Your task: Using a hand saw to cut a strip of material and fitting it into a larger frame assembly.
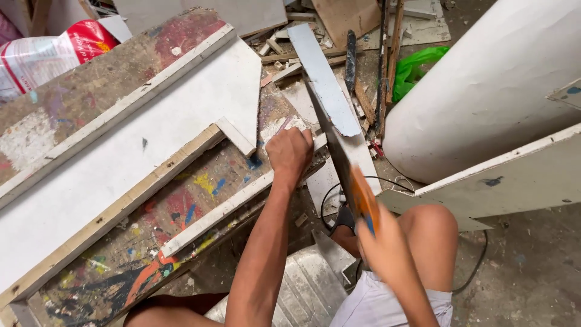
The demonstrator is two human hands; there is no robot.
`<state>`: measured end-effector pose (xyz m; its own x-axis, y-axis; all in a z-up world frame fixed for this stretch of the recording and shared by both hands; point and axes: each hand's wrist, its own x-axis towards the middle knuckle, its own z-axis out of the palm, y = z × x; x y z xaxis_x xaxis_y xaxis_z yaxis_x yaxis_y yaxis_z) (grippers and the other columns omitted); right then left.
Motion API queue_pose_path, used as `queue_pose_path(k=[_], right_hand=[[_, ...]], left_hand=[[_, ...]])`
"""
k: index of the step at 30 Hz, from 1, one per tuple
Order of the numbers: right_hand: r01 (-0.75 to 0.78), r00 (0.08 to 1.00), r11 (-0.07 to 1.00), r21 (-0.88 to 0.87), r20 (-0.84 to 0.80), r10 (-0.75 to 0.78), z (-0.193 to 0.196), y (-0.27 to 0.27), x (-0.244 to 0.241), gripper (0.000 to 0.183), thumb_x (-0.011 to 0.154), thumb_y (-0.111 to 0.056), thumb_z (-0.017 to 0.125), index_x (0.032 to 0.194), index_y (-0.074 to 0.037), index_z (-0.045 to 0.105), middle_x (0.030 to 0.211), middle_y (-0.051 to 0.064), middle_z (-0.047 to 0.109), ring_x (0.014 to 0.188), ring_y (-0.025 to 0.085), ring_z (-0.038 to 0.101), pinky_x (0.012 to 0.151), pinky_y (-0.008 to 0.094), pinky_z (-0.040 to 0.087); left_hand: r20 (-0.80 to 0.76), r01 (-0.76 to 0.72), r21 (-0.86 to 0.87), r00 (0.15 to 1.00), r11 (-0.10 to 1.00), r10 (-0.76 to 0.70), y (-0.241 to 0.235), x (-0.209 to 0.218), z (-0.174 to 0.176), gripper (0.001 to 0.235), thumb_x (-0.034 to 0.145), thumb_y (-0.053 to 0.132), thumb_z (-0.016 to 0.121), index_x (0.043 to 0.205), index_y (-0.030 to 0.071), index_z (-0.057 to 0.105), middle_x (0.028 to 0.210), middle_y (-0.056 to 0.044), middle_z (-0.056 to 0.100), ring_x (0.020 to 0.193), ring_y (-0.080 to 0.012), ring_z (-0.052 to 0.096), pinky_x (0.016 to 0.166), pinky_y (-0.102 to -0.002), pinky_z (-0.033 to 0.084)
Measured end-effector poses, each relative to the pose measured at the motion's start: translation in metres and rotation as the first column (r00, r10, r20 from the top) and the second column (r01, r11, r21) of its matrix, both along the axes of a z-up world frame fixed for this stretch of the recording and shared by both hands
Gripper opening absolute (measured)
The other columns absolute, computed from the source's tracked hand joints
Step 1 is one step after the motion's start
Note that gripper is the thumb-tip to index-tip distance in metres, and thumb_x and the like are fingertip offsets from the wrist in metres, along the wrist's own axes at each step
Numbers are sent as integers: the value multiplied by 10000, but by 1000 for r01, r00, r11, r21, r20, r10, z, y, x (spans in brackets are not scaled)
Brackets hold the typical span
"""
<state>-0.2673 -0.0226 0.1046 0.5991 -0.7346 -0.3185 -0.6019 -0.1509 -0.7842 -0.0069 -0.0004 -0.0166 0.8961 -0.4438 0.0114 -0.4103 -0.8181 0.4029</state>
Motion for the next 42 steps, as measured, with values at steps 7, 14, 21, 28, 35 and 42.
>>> queue_pose_path(k=[7,14,21,28,35,42], right_hand=[[-60,986,998,12,-155,61,12,4,-19,448,861,-203,556,1290,-176,682,1181,11,798,1107,152,717,980,306,497],[-120,991,991,54,-49,123,29,-34,127,83,866,-108,489,803,-115,434,606,66,501,488,219,541,508,399,430],[-8,1000,989,150,11,7,10,-2,9,61,861,-92,492,823,-103,445,444,87,498,366,191,484,441,347,389],[149,959,899,413,160,-232,-78,20,-87,103,953,-4,608,899,-13,521,612,100,492,399,202,490,366,335,420],[-127,979,990,-54,-166,117,-193,-32,-14,402,890,-445,716,857,-50,655,711,183,663,753,378,736,643,456,552],[-276,961,944,182,27,276,-200,11,25,226,898,-125,630,945,92,588,883,362,669,944,509,685,835,523,504]], left_hand=[[75,108,-58,992,992,-103,2,5,7,380,962,269,402,589,243,333,521,89,250,439,-63,226,387,-248,204],[48,89,-166,995,982,-82,1,1,15,407,964,252,445,566,233,364,507,88,277,433,-69,238,385,-260,227],[3,28,-23,1000,999,-28,1,1,13,389,967,293,407,586,225,361,544,74,271,466,-88,229,411,-275,225],[-23,82,-120,996,989,-86,2,2,4,406,977,266,445,579,216,378,498,83,286,404,-53,252,352,-235,236],[345,259,34,903,965,-254,86,-46,38,448,951,566,617,1022,124,641,923,-96,628,956,-307,651,795,-426,502],[299,222,52,927,974,-227,174,-69,58,351,1043,427,571,1163,98,579,971,-81,556,878,-293,611,751,-418,522]])
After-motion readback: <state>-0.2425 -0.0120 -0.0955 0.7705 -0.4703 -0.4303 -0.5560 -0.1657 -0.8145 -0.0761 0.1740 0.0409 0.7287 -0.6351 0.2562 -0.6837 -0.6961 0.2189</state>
